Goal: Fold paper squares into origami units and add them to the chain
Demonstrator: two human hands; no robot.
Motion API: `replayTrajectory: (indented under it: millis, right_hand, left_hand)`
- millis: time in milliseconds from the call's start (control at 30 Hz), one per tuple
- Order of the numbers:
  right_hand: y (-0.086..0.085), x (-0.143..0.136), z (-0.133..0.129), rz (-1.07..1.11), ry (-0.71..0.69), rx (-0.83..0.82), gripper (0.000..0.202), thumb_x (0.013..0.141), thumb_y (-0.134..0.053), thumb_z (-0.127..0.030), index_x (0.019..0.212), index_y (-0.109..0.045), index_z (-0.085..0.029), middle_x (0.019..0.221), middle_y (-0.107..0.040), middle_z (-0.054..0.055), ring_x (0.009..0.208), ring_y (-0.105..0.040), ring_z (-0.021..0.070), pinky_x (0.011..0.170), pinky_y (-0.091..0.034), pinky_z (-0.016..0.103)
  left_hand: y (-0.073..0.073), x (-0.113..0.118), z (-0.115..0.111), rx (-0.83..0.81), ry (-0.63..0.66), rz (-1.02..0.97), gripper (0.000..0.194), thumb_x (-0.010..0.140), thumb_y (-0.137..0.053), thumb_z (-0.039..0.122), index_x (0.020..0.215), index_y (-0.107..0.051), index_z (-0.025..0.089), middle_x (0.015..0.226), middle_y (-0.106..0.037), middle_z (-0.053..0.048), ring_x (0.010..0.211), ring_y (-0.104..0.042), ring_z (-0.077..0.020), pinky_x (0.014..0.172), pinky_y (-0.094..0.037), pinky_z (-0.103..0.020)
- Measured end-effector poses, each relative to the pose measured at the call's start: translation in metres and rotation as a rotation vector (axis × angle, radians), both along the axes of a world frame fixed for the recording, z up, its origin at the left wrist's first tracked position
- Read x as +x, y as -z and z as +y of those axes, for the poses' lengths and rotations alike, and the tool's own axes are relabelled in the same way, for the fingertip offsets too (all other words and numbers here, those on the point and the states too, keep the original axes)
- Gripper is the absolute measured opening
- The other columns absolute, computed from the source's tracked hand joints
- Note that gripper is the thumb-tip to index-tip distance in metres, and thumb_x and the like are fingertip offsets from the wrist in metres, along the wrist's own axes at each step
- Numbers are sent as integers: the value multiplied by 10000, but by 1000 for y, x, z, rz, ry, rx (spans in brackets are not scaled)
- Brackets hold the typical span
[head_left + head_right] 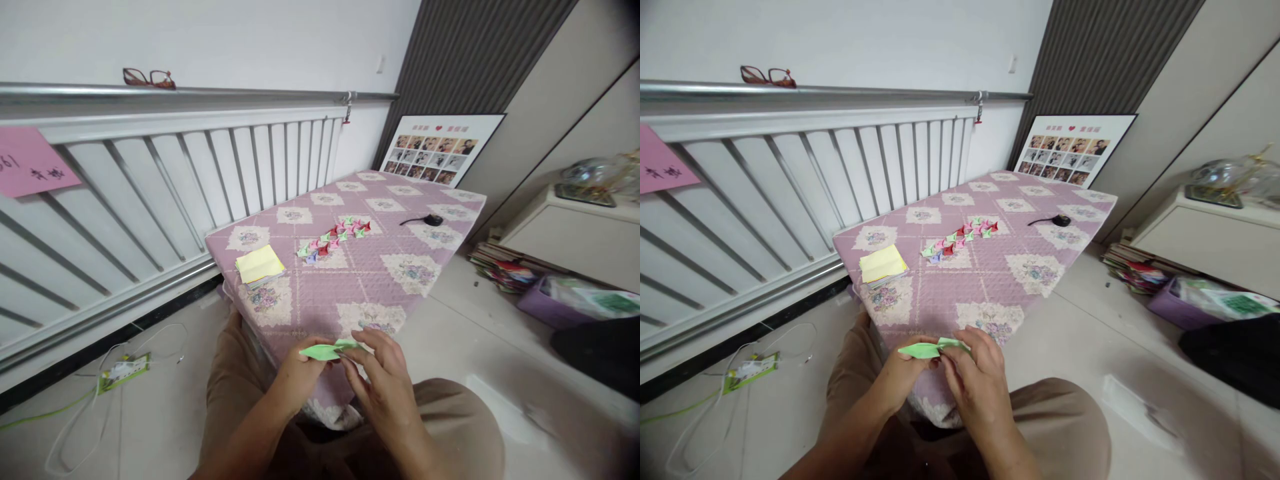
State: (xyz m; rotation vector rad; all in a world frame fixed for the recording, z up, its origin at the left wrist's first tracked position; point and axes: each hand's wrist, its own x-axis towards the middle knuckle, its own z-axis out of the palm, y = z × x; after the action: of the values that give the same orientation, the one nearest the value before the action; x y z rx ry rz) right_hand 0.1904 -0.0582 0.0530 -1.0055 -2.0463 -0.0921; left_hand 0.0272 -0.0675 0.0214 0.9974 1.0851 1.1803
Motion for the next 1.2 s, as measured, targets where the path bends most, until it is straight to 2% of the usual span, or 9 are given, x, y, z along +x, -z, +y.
replayTrajectory:
  millis: [233, 400, 500, 633, 700, 933, 1000, 1100, 1200]
  right_hand:
    - [6, 0, -2, -16, -7, -17, 131, 845, -565, -173, 921, -644, -244, 1078, -620, 75, 1114, -528, 247, 944, -450, 481]
    - [0, 0, -4, -21, -71, -102, 94, 834, -580, -197, 883, -646, -244, 1138, -603, 81, 1138, -517, 253, 962, -431, 477]
    - [-9, 1, -3, 55, -150, -297, 100, 863, -555, -248, 881, -653, -236, 1122, -611, 94, 1106, -546, 236, 913, -469, 406]
    - [-23, 3, -1, 150, -291, -680, 232, 926, -448, -288, 907, -669, -223, 936, -664, 70, 906, -616, 175, 793, -498, 284]
    - [-27, 4, 0, 169, -320, -795, 261, 932, -425, -288, 934, -677, -220, 883, -673, 53, 831, -619, 159, 768, -493, 265]
    - [-29, 5, 4, 82, -405, -860, 319, 882, -404, -176, 1006, -689, -245, 904, -688, 25, 828, -619, 147, 766, -470, 243]
    - [-31, 5, 4, 60, -438, -884, 350, 874, -385, -155, 1021, -688, -250, 910, -691, 19, 828, -620, 140, 778, -465, 236]
    - [-34, 5, 4, 66, -459, -951, 362, 878, -374, -154, 1031, -689, -245, 920, -696, 17, 820, -622, 138, 780, -465, 230]
    - [-35, 5, 4, 77, -438, -990, 336, 889, -390, -185, 1025, -691, -243, 877, -693, 7, 773, -615, 137, 741, -466, 220]
  left_hand:
    - [-6, 3, 1, -52, -31, -60, 209, 741, -594, 210, 932, -665, 162, 779, -664, -23, 711, -588, -144, 693, -463, -259]
    - [-4, -1, 3, -42, -43, -38, 212, 704, -592, 164, 908, -651, 157, 737, -633, -3, 656, -550, -123, 638, -435, -236]
    - [-3, -7, 4, -19, 28, 72, 150, 762, -565, 208, 875, -645, 151, 729, -629, -12, 684, -565, -136, 670, -448, -253]
    - [-4, -14, 6, -11, 182, 163, 122, 805, -522, 224, 845, -616, 158, 738, -629, -17, 707, -587, -142, 697, -457, -264]
    - [-4, -17, 7, -12, 239, 169, 112, 808, -512, 216, 863, -593, 161, 738, -622, -14, 710, -596, -140, 689, -458, -259]
    - [-6, -26, 8, 2, 392, 154, 125, 824, -479, 168, 932, -541, 165, 747, -591, 9, 667, -602, -114, 648, -459, -237]
    - [-5, -28, 8, 2, 426, 168, 168, 830, -467, 150, 980, -541, 163, 737, -584, 17, 651, -606, -109, 636, -458, -232]
    - [-4, -27, 7, -21, 431, 177, 335, 839, -457, 139, 1169, -502, 165, 773, -600, 8, 634, -600, -105, 612, -456, -225]
    - [-3, -25, 5, -13, 339, 254, 555, 819, -471, 113, 1356, -381, 223, 1000, -628, -41, 676, -595, -100, 631, -464, -227]
